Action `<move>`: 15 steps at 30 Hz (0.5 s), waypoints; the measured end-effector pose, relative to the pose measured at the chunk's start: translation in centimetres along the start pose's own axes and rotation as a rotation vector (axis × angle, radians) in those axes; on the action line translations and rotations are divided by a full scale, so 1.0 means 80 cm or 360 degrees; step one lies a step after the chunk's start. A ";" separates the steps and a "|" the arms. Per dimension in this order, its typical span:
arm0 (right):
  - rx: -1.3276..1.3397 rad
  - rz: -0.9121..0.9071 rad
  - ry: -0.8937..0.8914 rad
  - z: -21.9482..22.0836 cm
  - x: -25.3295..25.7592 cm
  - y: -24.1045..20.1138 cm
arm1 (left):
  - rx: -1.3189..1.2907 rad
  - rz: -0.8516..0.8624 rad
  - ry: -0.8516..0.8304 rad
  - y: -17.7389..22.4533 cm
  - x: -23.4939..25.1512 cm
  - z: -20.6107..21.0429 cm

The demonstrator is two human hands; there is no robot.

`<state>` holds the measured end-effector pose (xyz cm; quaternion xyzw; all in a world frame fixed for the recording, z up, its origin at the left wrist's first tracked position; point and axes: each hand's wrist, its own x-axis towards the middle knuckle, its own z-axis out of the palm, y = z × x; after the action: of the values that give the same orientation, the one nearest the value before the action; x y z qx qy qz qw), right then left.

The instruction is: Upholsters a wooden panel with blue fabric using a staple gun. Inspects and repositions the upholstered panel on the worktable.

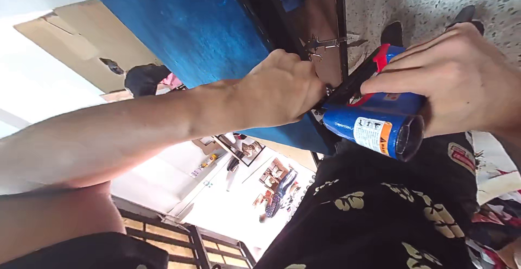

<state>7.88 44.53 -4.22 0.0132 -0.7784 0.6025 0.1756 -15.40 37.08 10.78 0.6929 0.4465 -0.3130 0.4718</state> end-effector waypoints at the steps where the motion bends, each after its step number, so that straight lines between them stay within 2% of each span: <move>1: 0.0011 0.0009 0.0021 -0.003 -0.007 0.000 | -0.0025 0.0053 0.0078 -0.005 -0.003 0.001; 4: 0.0040 0.0208 0.0050 -0.014 -0.055 -0.003 | -0.0212 0.0352 0.0319 -0.018 -0.020 -0.002; 6: 0.0028 0.0457 -0.0019 -0.021 -0.093 -0.013 | -0.0216 0.0578 0.0287 -0.014 -0.028 0.012; 8: 0.0106 0.0759 -0.0130 -0.023 -0.121 -0.032 | -0.0108 0.0667 0.0217 0.003 -0.028 0.030; 11: 0.0099 0.0805 0.0099 0.018 -0.176 -0.038 | -0.0032 0.0736 0.0215 0.027 -0.021 0.041; 15: 0.0121 0.0809 0.0238 0.041 -0.184 -0.066 | 0.0101 0.0647 0.0406 0.047 -0.034 0.053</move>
<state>22.06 37.14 -4.28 -0.2207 -0.7184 0.6554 0.0750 -13.14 31.67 12.99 0.8169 0.3438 -0.1353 0.4430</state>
